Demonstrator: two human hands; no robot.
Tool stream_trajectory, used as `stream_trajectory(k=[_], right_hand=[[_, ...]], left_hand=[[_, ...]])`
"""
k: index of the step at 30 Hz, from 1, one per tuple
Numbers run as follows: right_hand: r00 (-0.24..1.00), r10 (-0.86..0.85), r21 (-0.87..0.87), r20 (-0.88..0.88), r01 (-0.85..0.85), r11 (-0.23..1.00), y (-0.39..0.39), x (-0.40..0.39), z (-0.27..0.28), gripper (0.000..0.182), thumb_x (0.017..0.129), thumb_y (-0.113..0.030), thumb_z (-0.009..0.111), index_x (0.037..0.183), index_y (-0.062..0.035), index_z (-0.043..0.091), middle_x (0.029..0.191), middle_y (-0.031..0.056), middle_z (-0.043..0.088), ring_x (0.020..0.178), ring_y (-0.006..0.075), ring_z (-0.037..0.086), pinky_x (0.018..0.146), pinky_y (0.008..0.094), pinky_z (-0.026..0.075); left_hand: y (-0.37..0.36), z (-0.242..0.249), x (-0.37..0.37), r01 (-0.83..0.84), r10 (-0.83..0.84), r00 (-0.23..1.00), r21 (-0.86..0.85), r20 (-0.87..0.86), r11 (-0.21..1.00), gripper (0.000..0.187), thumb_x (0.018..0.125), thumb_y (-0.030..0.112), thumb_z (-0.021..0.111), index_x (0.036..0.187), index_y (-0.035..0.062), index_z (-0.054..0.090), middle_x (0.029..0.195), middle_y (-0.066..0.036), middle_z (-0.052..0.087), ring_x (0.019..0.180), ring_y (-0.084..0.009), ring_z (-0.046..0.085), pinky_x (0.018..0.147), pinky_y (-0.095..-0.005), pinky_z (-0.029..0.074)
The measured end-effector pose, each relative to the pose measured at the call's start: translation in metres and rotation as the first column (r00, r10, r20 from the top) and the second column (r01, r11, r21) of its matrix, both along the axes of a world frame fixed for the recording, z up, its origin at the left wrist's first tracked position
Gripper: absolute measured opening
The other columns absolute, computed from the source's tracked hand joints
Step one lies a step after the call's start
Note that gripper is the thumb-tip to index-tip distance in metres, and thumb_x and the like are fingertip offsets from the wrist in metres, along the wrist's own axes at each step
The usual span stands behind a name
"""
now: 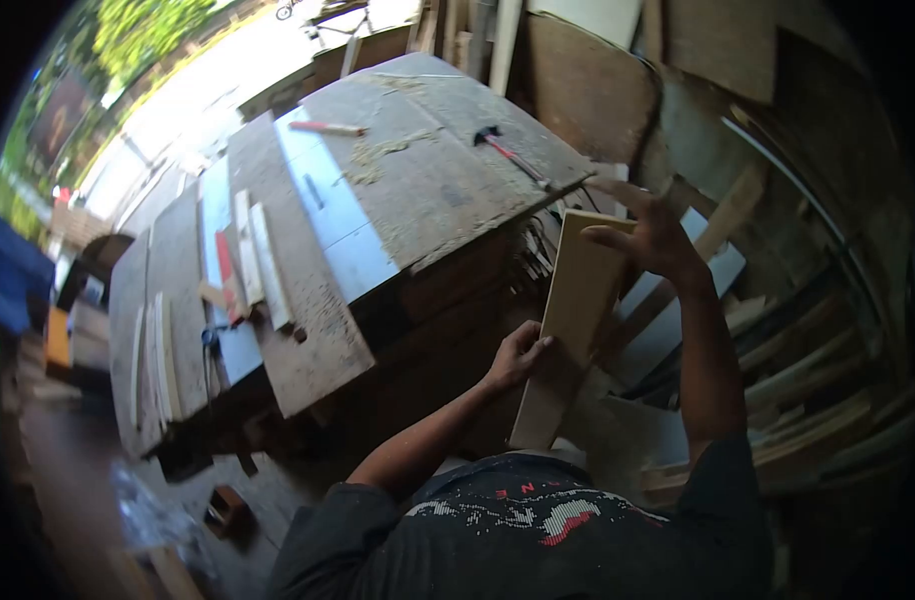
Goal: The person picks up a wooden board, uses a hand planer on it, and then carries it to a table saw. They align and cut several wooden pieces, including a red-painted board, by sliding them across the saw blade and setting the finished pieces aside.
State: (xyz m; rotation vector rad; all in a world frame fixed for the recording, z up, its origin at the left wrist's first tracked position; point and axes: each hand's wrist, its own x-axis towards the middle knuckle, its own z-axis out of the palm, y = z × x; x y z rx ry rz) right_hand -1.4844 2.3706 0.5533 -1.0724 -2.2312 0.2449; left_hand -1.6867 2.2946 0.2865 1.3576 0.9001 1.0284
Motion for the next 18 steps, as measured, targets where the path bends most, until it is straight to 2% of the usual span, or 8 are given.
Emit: stream_trajectory(k=[3,5,7,8,9,11,14,18], right_hand=[[0.959,-0.095,-0.175,-0.267,0.049,0.983,-0.012,-0.012,-0.026,0.052,0.091,-0.035,0.067,0.130,-0.0027,0.054,0.122,0.0139,0.062,0.117,0.0249,0.059,0.097,0.0350,0.046],[0.766,-0.074,-0.385,-0.638,-0.234,0.893,-0.011,-0.013,-0.114,0.051,0.096,-0.032,0.061,0.133,0.0013,0.050,0.125,0.0141,0.060,0.120,0.0234,0.056,0.101,0.0360,0.044],[0.887,-0.124,-0.496,-0.445,-0.129,0.859,-0.039,-0.034,-0.182,0.052,0.097,-0.032,0.059,0.136,0.0012,0.047,0.125,0.0145,0.058,0.122,0.0227,0.053,0.103,0.0346,0.042],[0.976,-0.123,-0.644,-0.181,-0.023,0.765,-0.054,-0.039,-0.207,0.059,0.095,-0.036,0.062,0.140,-0.0024,0.045,0.127,0.0141,0.057,0.121,0.0223,0.053,0.102,0.0345,0.042],[0.984,-0.063,-0.670,-0.164,-0.064,0.739,-0.077,-0.061,-0.210,0.064,0.092,-0.041,0.065,0.141,-0.0050,0.044,0.126,0.0144,0.058,0.117,0.0220,0.055,0.102,0.0348,0.043],[0.989,-0.055,-0.814,-0.136,-0.080,0.576,-0.094,-0.068,-0.297,0.061,0.093,-0.040,0.064,0.138,-0.0038,0.045,0.122,0.0119,0.060,0.112,0.0193,0.056,0.098,0.0335,0.044],[0.860,-0.189,-0.780,-0.474,-0.311,0.543,-0.131,-0.108,-0.311,0.051,0.096,-0.039,0.061,0.130,-0.0024,0.051,0.115,0.0093,0.062,0.106,0.0161,0.057,0.092,0.0312,0.046],[0.772,-0.248,-0.724,-0.585,-0.360,0.588,-0.131,-0.139,-0.295,0.043,0.099,-0.038,0.058,0.119,-0.0002,0.056,0.106,0.0065,0.063,0.095,0.0123,0.057,0.084,0.0279,0.046]], left_hand=[[0.006,0.016,-0.038,-0.231,0.231,0.973,0.060,0.015,0.971,0.025,0.097,0.025,0.061,0.100,0.0006,0.060,0.084,-0.003,0.064,0.081,-0.0070,0.057,0.075,-0.0272,0.048],[0.019,0.028,-0.068,-0.356,0.358,0.934,0.078,-0.017,0.931,0.025,0.098,0.025,0.061,0.097,0.0005,0.060,0.081,0.000,0.063,0.078,-0.0053,0.055,0.073,-0.0254,0.048],[0.024,0.043,-0.098,-0.462,0.465,0.882,0.052,-0.078,0.885,0.029,0.096,0.029,0.064,0.095,0.0002,0.062,0.078,-0.002,0.064,0.075,-0.0068,0.056,0.070,-0.0266,0.049],[0.026,0.051,-0.109,-0.512,0.513,0.852,0.037,-0.105,0.858,0.031,0.095,0.031,0.065,0.094,0.0001,0.063,0.076,-0.003,0.064,0.073,-0.0076,0.056,0.069,-0.0272,0.049],[0.026,0.061,-0.119,-0.575,0.574,0.811,0.028,-0.117,0.818,0.032,0.093,0.032,0.066,0.093,-0.0001,0.063,0.075,-0.005,0.064,0.071,-0.0086,0.057,0.068,-0.0277,0.049],[0.028,0.077,-0.137,-0.672,0.663,0.729,0.010,-0.167,0.741,0.036,0.091,0.035,0.067,0.092,-0.0006,0.064,0.074,-0.007,0.065,0.069,-0.0106,0.057,0.067,-0.0288,0.049],[0.048,0.067,-0.162,-0.773,0.743,0.621,-0.039,-0.250,0.633,0.039,0.088,0.038,0.069,0.092,-0.0012,0.065,0.077,-0.011,0.066,0.071,-0.0152,0.060,0.069,-0.0320,0.050],[0.059,0.061,-0.192,-0.831,0.787,0.552,-0.111,-0.275,0.545,0.040,0.085,0.038,0.070,0.097,0.0002,0.064,0.087,-0.015,0.068,0.082,-0.0222,0.064,0.075,-0.0373,0.050]])
